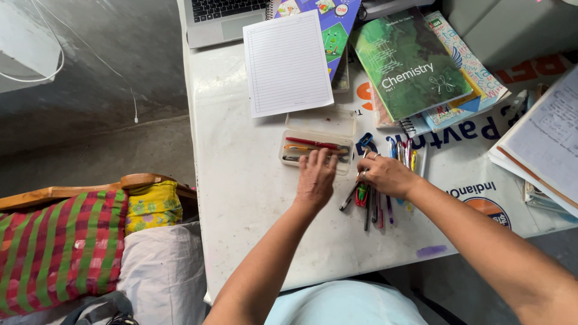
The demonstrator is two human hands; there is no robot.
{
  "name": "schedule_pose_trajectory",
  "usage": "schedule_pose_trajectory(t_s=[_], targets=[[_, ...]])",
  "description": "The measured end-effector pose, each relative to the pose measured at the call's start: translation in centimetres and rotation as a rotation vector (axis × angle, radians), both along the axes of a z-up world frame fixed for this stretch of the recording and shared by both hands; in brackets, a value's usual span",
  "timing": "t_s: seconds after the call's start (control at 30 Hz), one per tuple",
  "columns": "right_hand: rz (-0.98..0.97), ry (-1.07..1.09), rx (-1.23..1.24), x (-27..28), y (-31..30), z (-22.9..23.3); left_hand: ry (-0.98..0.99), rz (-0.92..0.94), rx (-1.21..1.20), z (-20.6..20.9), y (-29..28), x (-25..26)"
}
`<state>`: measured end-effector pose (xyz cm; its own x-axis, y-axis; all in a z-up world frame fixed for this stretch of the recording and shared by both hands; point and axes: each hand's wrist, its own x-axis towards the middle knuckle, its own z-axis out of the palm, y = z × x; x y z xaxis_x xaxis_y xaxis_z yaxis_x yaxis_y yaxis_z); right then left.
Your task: The person stacks several textbooks and notebooks on a desk, then places a lined notepad on top. They open a small plastic container and place multiple pens and pencils inside, arranging them neatly.
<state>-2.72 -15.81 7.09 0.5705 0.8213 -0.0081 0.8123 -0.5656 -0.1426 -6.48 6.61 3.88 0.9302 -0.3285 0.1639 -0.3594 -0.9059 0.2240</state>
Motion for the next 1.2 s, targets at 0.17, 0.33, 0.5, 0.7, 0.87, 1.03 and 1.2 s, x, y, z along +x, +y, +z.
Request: schedule_pose_trajectory(t_s=[0.17, 0.33, 0.5, 0.7, 0.87, 1.03, 1.2], targets=[[0.025, -0.116, -0.083, -0.1, -0.1, -0.6, -0.055, 0.241, -0.077, -0.7, 3.6, 0.4], [0.047, -0.177, -0.099, -0.9, 0.0, -1.1, -0.057, 0.430, -0.465, -1.0, 6.1, -0.4], [0.002, -0.189, -0.015, -1.3, -0.4, -1.0, 0.067, 0.468, -0.581, -0.9, 5.7, -1.8], [-0.044, -0.318, 0.131, -0.7, -2.7, 0.8, 0.080, 0.459, -0.609, -0.9, 6.5, -2.1], [-0.202, -0.296, 0.266, 0.4, -0.2, 1.6, 0.104, 0.462, -0.554, -1.0, 6.4, -1.9], [-0.211, -0.234, 0.224, 0.1, 5.1, 0.7, -0.280, 0.214, -0.161, 0.5, 7.5, -1.1], [-0.206, -0.142, 0.258, -0.3, 4.7, 0.8, -0.112, 0.182, -0.197, 0.4, 7.7, -0.7]])
